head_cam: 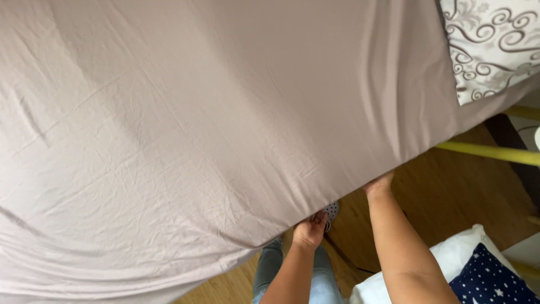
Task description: The person puts a patterned pillowcase onto a pillow by hand, smoothing the fabric and adjusting the corners. They then straighten the bed sheet and pick up a second pillow with a star pattern.
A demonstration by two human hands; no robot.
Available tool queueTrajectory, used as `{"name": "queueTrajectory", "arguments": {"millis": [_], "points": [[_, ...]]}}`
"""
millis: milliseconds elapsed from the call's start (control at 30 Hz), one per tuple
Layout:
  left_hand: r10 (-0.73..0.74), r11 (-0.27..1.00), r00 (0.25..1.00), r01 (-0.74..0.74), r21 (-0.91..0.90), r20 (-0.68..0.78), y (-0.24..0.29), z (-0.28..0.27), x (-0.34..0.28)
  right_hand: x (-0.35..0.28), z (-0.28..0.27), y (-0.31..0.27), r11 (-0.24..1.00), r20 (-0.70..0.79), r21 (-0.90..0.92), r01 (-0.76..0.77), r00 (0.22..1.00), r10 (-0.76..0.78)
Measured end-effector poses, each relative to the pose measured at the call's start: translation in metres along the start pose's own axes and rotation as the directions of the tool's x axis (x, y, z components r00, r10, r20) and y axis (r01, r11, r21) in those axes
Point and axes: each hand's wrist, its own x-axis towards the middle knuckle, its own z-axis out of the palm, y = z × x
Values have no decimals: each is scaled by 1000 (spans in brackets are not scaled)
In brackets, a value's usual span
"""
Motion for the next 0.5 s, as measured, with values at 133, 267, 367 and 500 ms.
{"name": "queueTrajectory", "arguments": {"millis": [133, 267, 367, 500], "points": [[58, 971, 998, -57, -234, -3, -10, 27, -1, 4, -5, 0, 1000, 16, 13, -4, 1000, 4], [81, 904, 994, -45, -426, 68, -16, 30, 6, -2, -24, 3, 999, 14, 52, 2, 1000, -3], [72, 889, 991, -12, -458, 113, -13, 54, -11, 1, -20, 2, 996, 29, 89, 19, 999, -22], [52, 896, 981, 36, -443, 184, -10, 81, -43, 9, -10, 0, 988, 54, 143, 52, 997, -61]]}}
